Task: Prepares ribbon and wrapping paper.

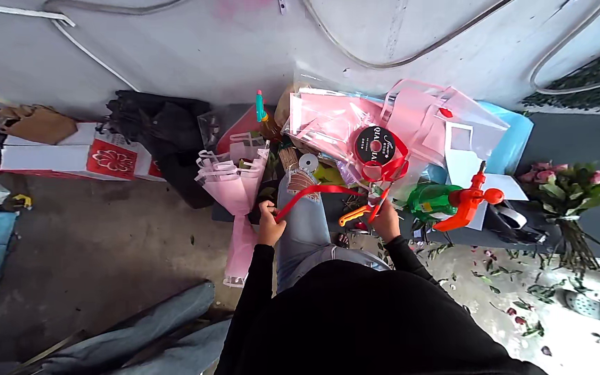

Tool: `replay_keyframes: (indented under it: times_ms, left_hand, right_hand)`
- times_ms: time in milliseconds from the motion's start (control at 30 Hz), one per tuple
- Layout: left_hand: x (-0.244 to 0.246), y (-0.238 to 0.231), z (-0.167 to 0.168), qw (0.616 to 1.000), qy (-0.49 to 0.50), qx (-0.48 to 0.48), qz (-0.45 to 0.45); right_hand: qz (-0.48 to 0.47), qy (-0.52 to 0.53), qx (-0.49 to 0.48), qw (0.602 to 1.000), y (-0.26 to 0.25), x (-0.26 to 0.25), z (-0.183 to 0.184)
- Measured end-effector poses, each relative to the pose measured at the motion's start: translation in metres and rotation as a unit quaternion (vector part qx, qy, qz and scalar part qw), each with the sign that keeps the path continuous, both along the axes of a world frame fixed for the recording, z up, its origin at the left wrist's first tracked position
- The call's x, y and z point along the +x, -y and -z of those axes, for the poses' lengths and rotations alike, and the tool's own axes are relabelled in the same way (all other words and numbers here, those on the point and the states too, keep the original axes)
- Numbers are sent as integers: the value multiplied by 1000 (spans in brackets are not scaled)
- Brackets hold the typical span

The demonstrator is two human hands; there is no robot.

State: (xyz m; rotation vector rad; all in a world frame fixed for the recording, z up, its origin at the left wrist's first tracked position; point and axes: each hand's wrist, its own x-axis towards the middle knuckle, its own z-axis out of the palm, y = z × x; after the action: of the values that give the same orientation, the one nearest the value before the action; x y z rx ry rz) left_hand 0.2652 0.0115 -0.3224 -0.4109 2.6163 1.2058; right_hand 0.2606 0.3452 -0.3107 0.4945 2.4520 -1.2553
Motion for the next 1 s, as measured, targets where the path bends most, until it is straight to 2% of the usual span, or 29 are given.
replay_keyframes:
  times_ms: [133,233,367,467,667,833,900,1000]
  left_hand:
    - [0,-8,-14,998,-22,-50,19]
    - [-6,-21,-33,999,7,-19,36]
    - [-7,-47,-65,988,12,120,97]
    - [-9,-62,-81,976,20,174,131]
    - [-13,-70,-88,967,-8,236,90]
    - [-12,-77,-95,946,10,323,19]
    - [-16,-78,-98,950,31,311,-8]
    - [-22,-71,-95,966,38,255,15]
  right_hand:
    - [-136,34,-89,986,20,-5,-5]
    - [-198,-5,-177,964,42,-10,-20]
    - [-203,-106,-241,943,75,-17,-35]
    - [-213,-143,-262,930,83,-29,-45]
    - [-166,-144,-316,923,82,-41,-64]
    - [-85,-196,-271,938,89,-35,-62]
    - [-69,-219,-227,946,91,-33,-59]
    - [-65,-248,-161,953,92,-33,-52]
